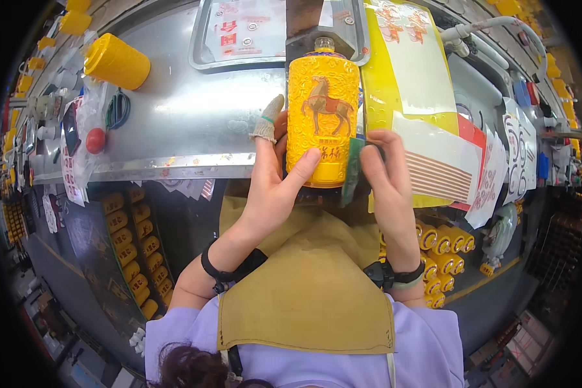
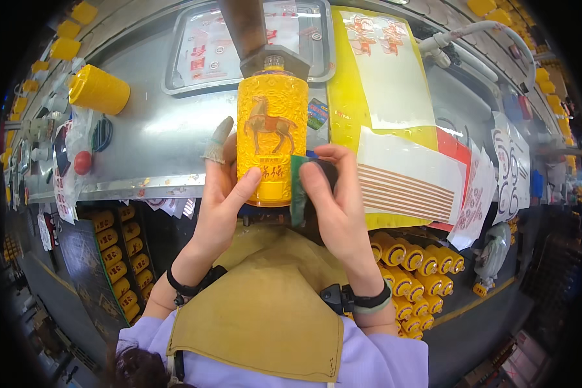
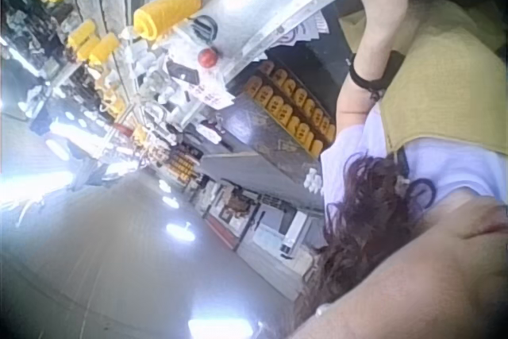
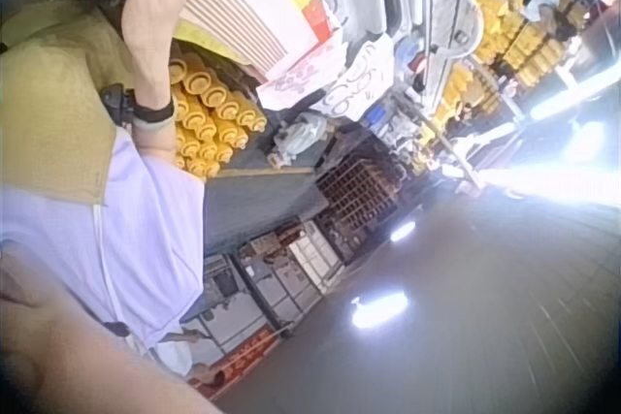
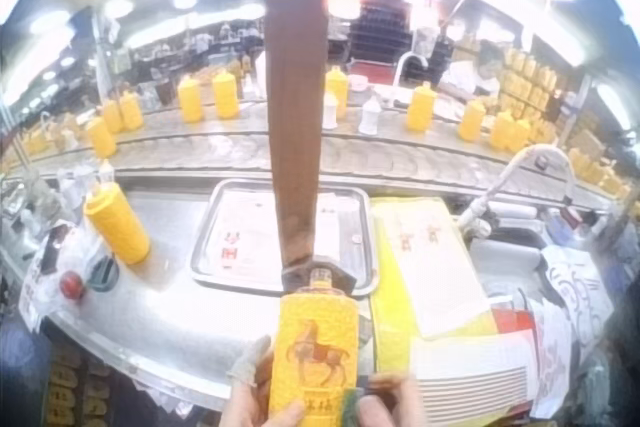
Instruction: The worker applies decorative and informational labels to yellow textured liquor bottles on an assembly line.
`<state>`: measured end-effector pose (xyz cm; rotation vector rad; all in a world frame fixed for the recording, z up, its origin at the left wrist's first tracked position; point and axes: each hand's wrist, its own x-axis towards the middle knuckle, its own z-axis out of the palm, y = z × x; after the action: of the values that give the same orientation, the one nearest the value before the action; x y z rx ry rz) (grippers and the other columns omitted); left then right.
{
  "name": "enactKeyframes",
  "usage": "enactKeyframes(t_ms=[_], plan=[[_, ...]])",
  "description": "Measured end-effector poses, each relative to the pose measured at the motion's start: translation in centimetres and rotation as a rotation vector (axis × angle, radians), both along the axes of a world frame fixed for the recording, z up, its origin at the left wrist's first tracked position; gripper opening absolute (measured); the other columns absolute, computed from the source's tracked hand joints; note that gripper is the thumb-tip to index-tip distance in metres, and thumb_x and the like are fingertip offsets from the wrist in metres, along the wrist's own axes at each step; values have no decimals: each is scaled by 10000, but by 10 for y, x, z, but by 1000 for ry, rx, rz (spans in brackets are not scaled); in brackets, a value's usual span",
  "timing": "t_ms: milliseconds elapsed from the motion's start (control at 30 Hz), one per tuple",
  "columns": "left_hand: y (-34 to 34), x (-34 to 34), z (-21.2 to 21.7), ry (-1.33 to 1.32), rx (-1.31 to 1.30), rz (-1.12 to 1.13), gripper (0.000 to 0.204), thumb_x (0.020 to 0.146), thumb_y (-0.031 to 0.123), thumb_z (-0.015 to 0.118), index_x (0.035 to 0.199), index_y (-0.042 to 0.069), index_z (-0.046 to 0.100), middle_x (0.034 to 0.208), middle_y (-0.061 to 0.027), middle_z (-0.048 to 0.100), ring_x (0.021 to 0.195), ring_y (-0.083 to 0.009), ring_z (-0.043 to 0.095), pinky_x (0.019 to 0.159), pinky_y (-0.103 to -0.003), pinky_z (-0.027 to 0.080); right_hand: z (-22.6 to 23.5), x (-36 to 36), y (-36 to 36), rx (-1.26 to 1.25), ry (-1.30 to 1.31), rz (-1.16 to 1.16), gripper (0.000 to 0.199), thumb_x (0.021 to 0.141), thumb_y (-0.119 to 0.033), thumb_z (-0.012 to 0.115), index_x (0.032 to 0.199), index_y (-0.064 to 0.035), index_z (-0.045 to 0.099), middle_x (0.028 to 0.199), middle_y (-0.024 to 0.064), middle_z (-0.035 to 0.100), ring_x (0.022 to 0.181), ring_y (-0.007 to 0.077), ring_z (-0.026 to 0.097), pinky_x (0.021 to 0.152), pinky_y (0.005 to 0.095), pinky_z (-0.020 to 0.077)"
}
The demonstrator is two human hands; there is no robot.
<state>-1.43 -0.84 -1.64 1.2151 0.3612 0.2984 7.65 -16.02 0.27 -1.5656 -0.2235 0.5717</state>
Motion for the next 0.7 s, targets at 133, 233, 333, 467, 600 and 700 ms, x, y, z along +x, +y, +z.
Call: enactKeyframes(t_ms=[133, 233, 333, 467, 600, 700], plan=[[-1, 1, -4, -35, -34, 50, 742, 1019, 92, 631, 1587, -4, 163, 1557, -167, 337, 1439, -266, 405, 1178, -403, 374, 21, -4, 0, 69, -174, -15, 222, 1029, -25, 591, 1240, 18, 537, 1149, 72, 584, 1087, 116, 562, 930, 258, 455], [0, 0, -5, -12, -24, 54, 737, 1016, 91, 636, 1579, -11, 173, 1547, -171, 343, 1432, -270, 411, 1181, -404, 368, 22, -5, 6, -68, -336, 32, 186, 960, -22, 689, 1131, 5, 620, 1035, 67, 645, 901, 117, 639, 743, 257, 507], [0, 1, -4, -21, 16, 57, 721, 1010, 90, 644, 1564, -19, 196, 1532, -177, 357, 1423, -271, 419, 1186, -404, 360, 17, -7, 7, -177, -391, 40, 179, 924, -19, 720, 1085, -2, 643, 993, 79, 656, 859, 130, 651, 712, 262, 506], [0, 0, -4, -14, 29, 56, 706, 1005, 93, 648, 1552, -25, 219, 1518, -179, 376, 1416, -268, 425, 1185, -403, 357, 20, -2, -3, -249, -392, 11, 180, 907, -12, 730, 1066, 5, 648, 959, 92, 659, 830, 141, 660, 677, 273, 510], [0, 1, -4, -22, -48, 66, 732, 995, 104, 661, 1557, -24, 210, 1510, -178, 381, 1413, -268, 428, 1181, -405, 362, 18, 5, -14, -224, -394, -45, 167, 903, 16, 717, 1061, 6, 666, 962, 86, 668, 846, 147, 662, 698, 282, 512], [0, 0, -10, -33, -39, 65, 792, 974, 101, 684, 1568, -23, 176, 1514, -181, 369, 1416, -267, 426, 1176, -407, 371, 28, 20, -15, -248, -639, 4, 201, 898, 71, 671, 1090, 10, 684, 969, 116, 661, 878, 232, 672, 781, 311, 519]])
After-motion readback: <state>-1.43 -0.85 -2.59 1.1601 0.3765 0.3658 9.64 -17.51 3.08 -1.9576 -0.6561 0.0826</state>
